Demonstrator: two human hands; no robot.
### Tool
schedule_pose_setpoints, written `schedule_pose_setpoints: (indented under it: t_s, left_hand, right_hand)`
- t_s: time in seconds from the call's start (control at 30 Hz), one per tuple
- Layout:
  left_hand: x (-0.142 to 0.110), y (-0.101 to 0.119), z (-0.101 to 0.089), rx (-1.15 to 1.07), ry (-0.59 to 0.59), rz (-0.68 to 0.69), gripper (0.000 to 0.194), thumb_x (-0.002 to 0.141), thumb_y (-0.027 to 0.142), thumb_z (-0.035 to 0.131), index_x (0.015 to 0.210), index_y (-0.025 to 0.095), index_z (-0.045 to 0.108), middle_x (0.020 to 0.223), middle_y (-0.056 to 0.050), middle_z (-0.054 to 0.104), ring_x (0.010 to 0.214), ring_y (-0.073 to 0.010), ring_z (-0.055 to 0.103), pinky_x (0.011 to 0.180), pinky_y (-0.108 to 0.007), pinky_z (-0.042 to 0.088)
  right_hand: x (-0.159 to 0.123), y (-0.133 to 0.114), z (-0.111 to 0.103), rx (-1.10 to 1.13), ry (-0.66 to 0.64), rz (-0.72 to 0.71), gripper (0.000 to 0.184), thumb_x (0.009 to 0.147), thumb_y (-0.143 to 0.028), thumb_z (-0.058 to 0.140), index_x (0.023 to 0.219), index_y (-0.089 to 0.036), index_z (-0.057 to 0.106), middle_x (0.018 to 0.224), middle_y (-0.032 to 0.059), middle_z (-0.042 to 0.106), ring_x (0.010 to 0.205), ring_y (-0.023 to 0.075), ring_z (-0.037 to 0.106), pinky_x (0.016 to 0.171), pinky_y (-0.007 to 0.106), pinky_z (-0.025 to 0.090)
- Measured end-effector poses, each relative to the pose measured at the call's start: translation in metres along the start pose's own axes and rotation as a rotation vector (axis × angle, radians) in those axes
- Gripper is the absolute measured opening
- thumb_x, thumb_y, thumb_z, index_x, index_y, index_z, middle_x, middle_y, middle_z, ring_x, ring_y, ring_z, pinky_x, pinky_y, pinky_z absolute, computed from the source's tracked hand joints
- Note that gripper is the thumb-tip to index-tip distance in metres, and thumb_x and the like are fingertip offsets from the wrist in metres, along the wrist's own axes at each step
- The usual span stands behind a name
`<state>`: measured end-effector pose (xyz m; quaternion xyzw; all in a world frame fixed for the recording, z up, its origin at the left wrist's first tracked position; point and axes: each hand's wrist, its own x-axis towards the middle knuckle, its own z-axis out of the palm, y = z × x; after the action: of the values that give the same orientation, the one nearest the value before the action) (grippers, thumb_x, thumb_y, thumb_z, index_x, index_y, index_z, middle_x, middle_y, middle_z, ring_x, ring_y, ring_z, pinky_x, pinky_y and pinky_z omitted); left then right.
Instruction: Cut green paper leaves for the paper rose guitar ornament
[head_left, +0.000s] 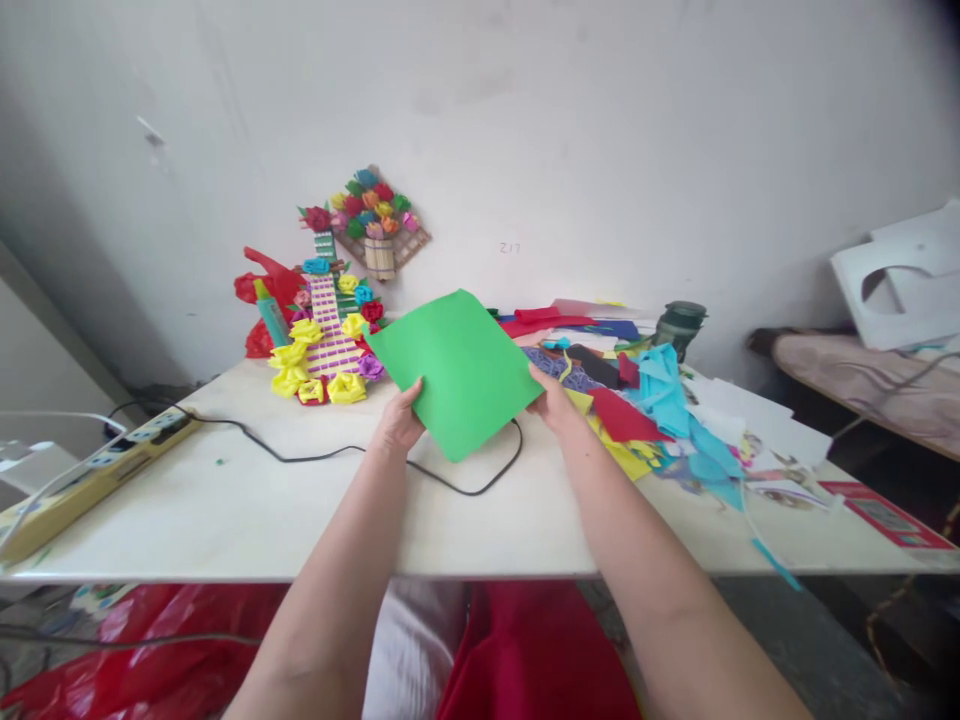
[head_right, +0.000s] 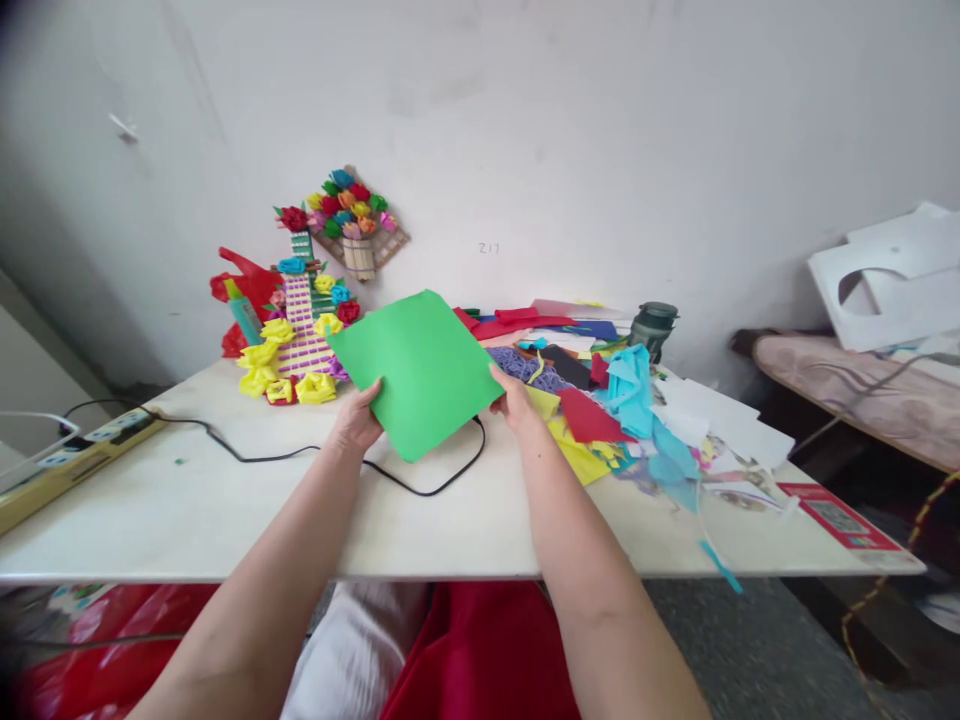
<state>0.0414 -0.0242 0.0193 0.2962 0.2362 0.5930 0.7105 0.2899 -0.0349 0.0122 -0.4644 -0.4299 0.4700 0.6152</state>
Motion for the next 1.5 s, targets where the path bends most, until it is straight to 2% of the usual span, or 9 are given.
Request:
schedule_pose_setpoints:
  t_s: [0.13,0.33,0.63,0.83,0.93,1.1,1.2,1.33,1.5]
  left_hand:
    - [0.001,-0.011,0.001,0.078,-0.001,0.015,0.03,0.073,0.019,0.063,0.102,0.013,0.06,0.1,-0.01,0.069,0.102,-0.0233,0.061,0.099,-0.04,0.042]
    - [0.004,-0.02,-0.009,0.235,-0.033,0.149,0.039,0.066,0.026,0.072,0.102,0.015,0.062,0.102,-0.009,0.068,0.099,-0.0227,0.062,0.093,-0.038,0.046]
    - [0.009,-0.021,-0.011,0.294,0.113,0.316,0.039,0.066,0.035,0.072,0.096,0.013,0.064,0.1,-0.01,0.069,0.095,-0.0229,0.064,0.09,-0.038,0.048]
    - [0.007,-0.027,-0.009,0.355,-0.031,0.201,0.043,0.061,0.036,0.075,0.094,0.011,0.065,0.096,-0.012,0.069,0.094,-0.0253,0.064,0.09,-0.04,0.047]
    - [0.013,-0.03,-0.012,0.489,0.0,0.277,0.043,0.064,0.041,0.071,0.094,0.011,0.066,0.096,-0.012,0.069,0.095,-0.0256,0.063,0.091,-0.041,0.046]
    - [0.025,-0.023,-0.022,0.674,0.212,0.544,0.041,0.075,0.046,0.058,0.1,0.014,0.064,0.107,-0.009,0.066,0.106,-0.0231,0.058,0.096,-0.036,0.042]
    - [0.027,-0.014,-0.027,0.714,0.326,0.72,0.043,0.079,0.044,0.053,0.11,0.014,0.06,0.119,-0.01,0.06,0.115,-0.0201,0.051,0.102,-0.031,0.035]
    - [0.025,-0.003,-0.03,0.677,0.484,0.758,0.047,0.084,0.044,0.046,0.118,0.012,0.054,0.126,-0.012,0.054,0.119,-0.0187,0.048,0.105,-0.03,0.031]
    - [0.02,0.005,-0.029,0.594,0.562,0.777,0.055,0.082,0.048,0.049,0.124,0.011,0.049,0.132,-0.014,0.048,0.125,-0.0187,0.042,0.106,-0.028,0.027]
  right_hand:
    - [-0.004,0.001,-0.01,0.041,-0.009,-0.014,0.038,0.054,-0.04,0.074,0.081,-0.017,0.061,0.061,-0.0009,0.062,0.046,0.0101,0.051,0.038,0.021,0.034]
    - [-0.002,0.003,-0.009,-0.073,0.114,-0.095,0.038,0.056,-0.044,0.072,0.079,-0.015,0.062,0.055,-0.0041,0.056,0.036,0.0061,0.041,0.032,0.02,0.029]
    - [-0.01,0.005,0.009,-0.088,0.157,-0.136,0.044,0.057,-0.05,0.069,0.084,-0.016,0.064,0.059,-0.0049,0.057,0.037,0.0027,0.036,0.034,0.018,0.028]
    - [-0.009,0.007,0.022,0.088,0.262,-0.084,0.047,0.055,-0.052,0.069,0.088,-0.019,0.058,0.057,-0.0087,0.052,0.033,0.0004,0.031,0.032,0.016,0.023]
    - [-0.01,0.007,0.026,0.074,0.22,-0.12,0.045,0.057,-0.055,0.067,0.081,-0.018,0.056,0.05,-0.0087,0.049,0.032,0.0022,0.033,0.031,0.016,0.021]
    - [-0.008,0.011,0.023,-0.051,0.014,-0.231,0.043,0.065,-0.055,0.062,0.083,-0.015,0.059,0.045,-0.0046,0.052,0.036,0.0064,0.04,0.036,0.019,0.028]
    - [-0.004,0.012,0.015,-0.234,0.028,-0.292,0.046,0.069,-0.049,0.06,0.098,-0.014,0.061,0.055,-0.0021,0.059,0.042,0.0079,0.044,0.043,0.021,0.035]
    - [-0.006,0.011,0.011,-0.775,0.123,-0.328,0.036,0.073,-0.045,0.057,0.091,-0.016,0.066,0.076,0.005,0.067,0.068,0.0147,0.059,0.063,0.026,0.043]
    - [-0.02,0.01,0.027,-1.305,-0.022,-0.331,0.048,0.073,-0.059,0.054,0.095,-0.019,0.065,0.1,0.0087,0.064,0.095,0.0223,0.058,0.078,0.031,0.042]
